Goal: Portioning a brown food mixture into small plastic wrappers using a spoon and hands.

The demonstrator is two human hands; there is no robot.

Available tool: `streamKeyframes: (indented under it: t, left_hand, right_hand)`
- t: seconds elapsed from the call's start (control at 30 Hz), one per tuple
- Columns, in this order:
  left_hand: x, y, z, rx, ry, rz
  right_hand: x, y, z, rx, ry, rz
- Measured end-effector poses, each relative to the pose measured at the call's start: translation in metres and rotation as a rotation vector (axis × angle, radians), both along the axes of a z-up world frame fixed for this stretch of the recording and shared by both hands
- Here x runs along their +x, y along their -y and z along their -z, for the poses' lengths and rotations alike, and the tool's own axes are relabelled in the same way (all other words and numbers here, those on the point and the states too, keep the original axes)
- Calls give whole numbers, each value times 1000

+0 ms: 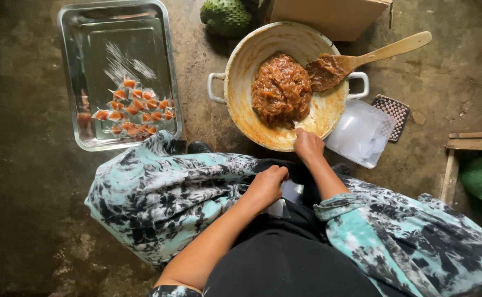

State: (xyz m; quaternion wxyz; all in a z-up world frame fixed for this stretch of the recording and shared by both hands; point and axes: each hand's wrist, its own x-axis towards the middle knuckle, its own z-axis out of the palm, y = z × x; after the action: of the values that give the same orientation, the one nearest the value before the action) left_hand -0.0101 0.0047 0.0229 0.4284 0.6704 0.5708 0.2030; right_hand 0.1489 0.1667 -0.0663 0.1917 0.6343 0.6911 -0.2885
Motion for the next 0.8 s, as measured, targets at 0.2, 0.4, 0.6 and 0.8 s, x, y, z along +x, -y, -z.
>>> streamKeyframes:
  t: [0.2,0.4,0.6,0.8]
  left_hand:
    - [1,2,1,-6,-19,-19]
    - [-2,-3,-1,-13,31,-217]
    - [-13,-21,17,109,277,-510]
    - [-32,-29,-26,-3,635,-728]
  right_hand:
    - [7,-4,12,11,-44,14]
    - [49,1,56,61,-600,397]
    - [44,21,-69,-270,-1149,761]
    - [38,35,-128,-284,-1442,673]
